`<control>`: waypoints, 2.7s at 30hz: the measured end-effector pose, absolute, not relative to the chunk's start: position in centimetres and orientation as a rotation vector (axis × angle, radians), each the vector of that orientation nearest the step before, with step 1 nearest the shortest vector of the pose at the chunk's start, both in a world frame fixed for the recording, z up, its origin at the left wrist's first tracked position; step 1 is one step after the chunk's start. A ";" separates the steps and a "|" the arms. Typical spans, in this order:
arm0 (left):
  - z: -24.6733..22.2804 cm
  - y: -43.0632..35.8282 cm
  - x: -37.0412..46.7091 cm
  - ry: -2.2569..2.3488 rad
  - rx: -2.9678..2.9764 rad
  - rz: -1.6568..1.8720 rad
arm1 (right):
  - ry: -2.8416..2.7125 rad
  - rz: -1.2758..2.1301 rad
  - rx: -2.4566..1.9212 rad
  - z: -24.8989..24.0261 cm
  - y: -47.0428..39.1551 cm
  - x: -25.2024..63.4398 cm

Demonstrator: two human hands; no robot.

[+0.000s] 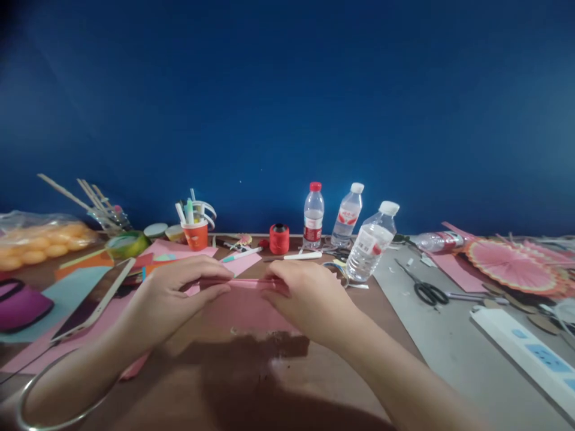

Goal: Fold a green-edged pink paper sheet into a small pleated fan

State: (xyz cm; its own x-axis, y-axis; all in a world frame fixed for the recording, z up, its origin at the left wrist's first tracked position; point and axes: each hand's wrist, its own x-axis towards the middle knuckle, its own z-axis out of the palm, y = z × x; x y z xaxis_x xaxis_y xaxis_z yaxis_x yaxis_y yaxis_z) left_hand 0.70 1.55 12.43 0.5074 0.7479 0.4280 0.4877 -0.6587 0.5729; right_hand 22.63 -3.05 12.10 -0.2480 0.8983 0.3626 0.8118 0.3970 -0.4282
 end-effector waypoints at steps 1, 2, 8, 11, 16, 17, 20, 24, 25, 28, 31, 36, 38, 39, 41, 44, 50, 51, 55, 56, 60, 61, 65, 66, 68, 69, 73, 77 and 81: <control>13.1 1.5 1.0 1.039 2.320 0.963 | -2.083 0.249 -1.470 13.0 -3.0 22.3; 13.7 1.4 1.3 1.044 2.261 0.977 | -2.061 0.291 -1.470 13.8 -3.0 22.0; 15.1 1.3 2.0 1.009 1.999 1.015 | -1.970 0.423 -1.346 15.5 -2.3 20.5; 14.8 1.6 1.6 1.020 1.977 1.063 | -1.944 0.478 -1.314 15.2 -2.0 20.3; 13.9 2.0 1.0 1.071 1.941 1.142 | -1.911 0.488 -1.366 14.3 -1.8 20.4; 13.8 2.1 1.0 1.082 1.926 1.154 | -1.904 0.494 -1.375 14.1 -1.8 20.4; 13.7 2.2 0.9 1.123 1.902 1.161 | -1.894 0.524 -1.386 13.9 -1.7 20.3; 13.8 2.2 0.9 1.150 1.893 1.176 | -1.900 0.553 -1.372 13.8 -1.7 20.2; 13.8 2.1 0.9 1.139 1.883 1.183 | -1.904 0.560 -1.369 13.8 -1.7 20.2; 13.9 2.0 1.0 1.114 1.868 1.187 | -1.907 0.569 -1.385 13.8 -1.6 20.3; 13.8 2.0 1.0 1.124 1.865 1.185 | -1.903 0.580 -1.398 13.7 -1.5 20.3; 13.6 2.0 0.9 1.151 1.882 1.185 | -1.912 0.585 -1.391 13.6 -1.5 20.4; 13.7 2.0 0.9 1.155 1.874 1.183 | -1.913 0.581 -1.389 13.6 -1.5 20.4; 13.8 2.1 0.9 1.155 1.862 1.179 | -1.912 0.583 -1.387 13.6 -1.5 20.4; 13.9 2.2 0.9 1.148 1.838 1.163 | -1.914 0.596 -1.377 13.7 -1.5 20.4; 13.7 2.5 0.8 1.150 1.817 1.137 | -1.925 0.613 -1.368 13.7 -1.5 20.5; 13.4 2.6 0.7 1.175 1.780 1.113 | -1.963 0.612 -1.318 13.7 -1.4 20.6; 13.5 2.6 0.8 1.187 1.790 1.117 | -1.972 0.608 -1.309 13.6 -1.3 20.7; 13.9 2.7 0.7 1.246 1.860 1.148 | -2.013 0.632 -1.275 13.4 -1.2 21.0; 14.0 2.8 0.6 1.249 1.865 1.158 | -2.014 0.640 -1.282 13.4 -1.1 21.1; 14.1 3.2 0.0 1.145 1.872 1.180 | -1.972 0.630 -1.304 13.5 -1.0 21.3; 14.1 3.3 -0.1 1.109 1.887 1.189 | -1.956 0.617 -1.301 13.6 -0.9 21.3; 14.5 3.4 -0.6 1.162 2.043 1.101 | -1.879 0.608 -1.304 13.7 -0.8 21.3; 14.6 3.4 -0.8 1.203 2.090 1.040 | -1.853 0.629 -1.298 13.6 -0.7 21.4; 14.7 3.7 -1.1 1.237 2.151 0.933 | -1.790 0.688 -1.279 13.6 -0.6 21.4; 14.7 3.9 -1.3 1.227 2.158 0.900 | -1.750 0.712 -1.270 13.5 -0.4 21.5; 14.3 5.1 -2.0 1.182 2.042 0.825 | -1.603 0.794 -1.244 13.2 0.3 21.8; 14.3 5.6 -2.4 1.176 1.893 0.788 | -1.529 0.904 -1.254 12.8 1.0 22.0; 14.7 5.6 -2.5 1.194 1.867 0.753 | -1.469 0.909 -1.299 12.6 1.3 22.1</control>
